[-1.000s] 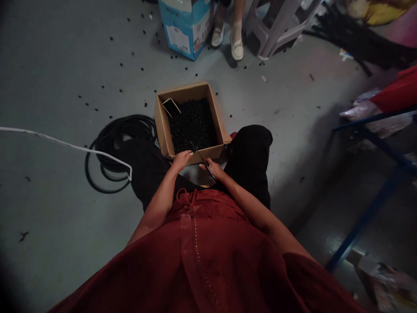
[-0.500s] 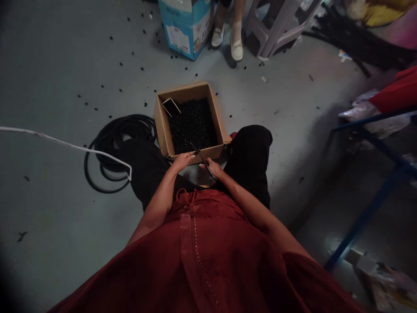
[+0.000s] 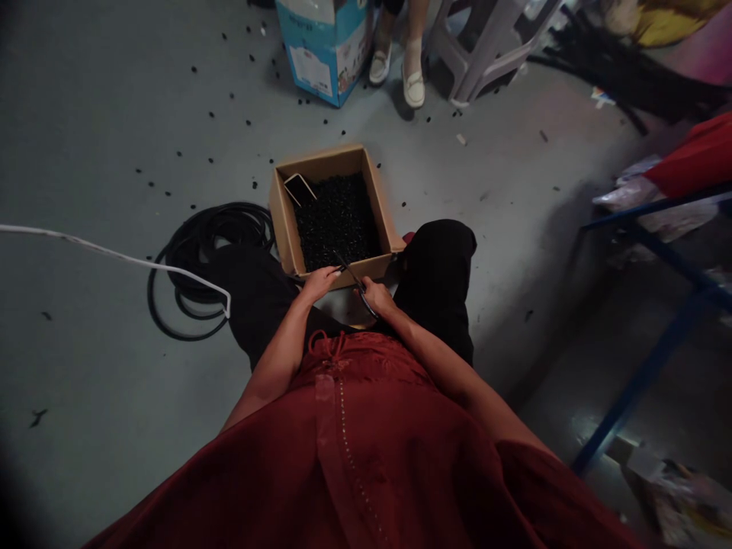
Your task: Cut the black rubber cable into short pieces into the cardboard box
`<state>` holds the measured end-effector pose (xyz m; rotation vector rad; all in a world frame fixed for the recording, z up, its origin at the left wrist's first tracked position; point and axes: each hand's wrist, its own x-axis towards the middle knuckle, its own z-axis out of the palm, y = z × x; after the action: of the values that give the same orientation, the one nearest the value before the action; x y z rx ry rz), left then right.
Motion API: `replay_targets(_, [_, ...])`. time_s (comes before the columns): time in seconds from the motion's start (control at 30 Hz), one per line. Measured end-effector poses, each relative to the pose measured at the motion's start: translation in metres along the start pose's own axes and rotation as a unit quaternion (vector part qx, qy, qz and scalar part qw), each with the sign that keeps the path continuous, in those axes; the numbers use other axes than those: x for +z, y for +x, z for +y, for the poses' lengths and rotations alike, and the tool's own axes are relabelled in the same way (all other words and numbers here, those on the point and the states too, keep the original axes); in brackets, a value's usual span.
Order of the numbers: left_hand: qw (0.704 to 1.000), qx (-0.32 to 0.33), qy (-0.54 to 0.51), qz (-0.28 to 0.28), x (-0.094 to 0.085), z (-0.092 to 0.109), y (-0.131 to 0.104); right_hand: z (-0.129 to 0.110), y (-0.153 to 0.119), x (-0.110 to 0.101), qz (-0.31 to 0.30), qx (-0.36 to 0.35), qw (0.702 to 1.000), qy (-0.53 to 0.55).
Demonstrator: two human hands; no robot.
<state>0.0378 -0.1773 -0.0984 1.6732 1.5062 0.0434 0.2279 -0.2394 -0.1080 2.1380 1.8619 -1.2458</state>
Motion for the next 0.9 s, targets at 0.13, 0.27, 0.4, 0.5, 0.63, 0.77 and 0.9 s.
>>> replay_targets(0.13, [1.000,0.001,0.000,0.001,0.001,-0.001,0.000,0.003,0.004,0.004,0.006,0.005,1.000,-0.004])
replay_targets(0.27, [1.000,0.009,-0.006,0.006,0.002,-0.003,0.002,0.006,0.007,0.006,0.014,0.009,1.000,0.001])
replay_targets(0.4, [1.000,0.011,-0.012,0.015,0.004,-0.005,0.004,0.006,0.008,0.004,0.012,0.006,1.000,0.021])
replay_targets(0.5, [1.000,0.008,-0.017,0.025,0.006,-0.007,0.007,0.005,0.006,0.003,0.007,-0.001,0.999,0.052])
replay_targets(0.63, [0.999,-0.004,-0.025,0.045,0.007,-0.010,0.009,0.006,0.003,0.005,-0.016,-0.008,0.991,0.130])
replay_targets(0.77, [0.998,-0.015,-0.029,0.056,0.006,-0.010,0.009,0.008,0.001,0.008,-0.027,-0.020,0.989,0.145])
replay_targets(0.9, [0.998,-0.013,-0.026,0.050,0.003,-0.007,0.009,0.009,0.000,0.009,-0.024,-0.038,0.989,0.140])
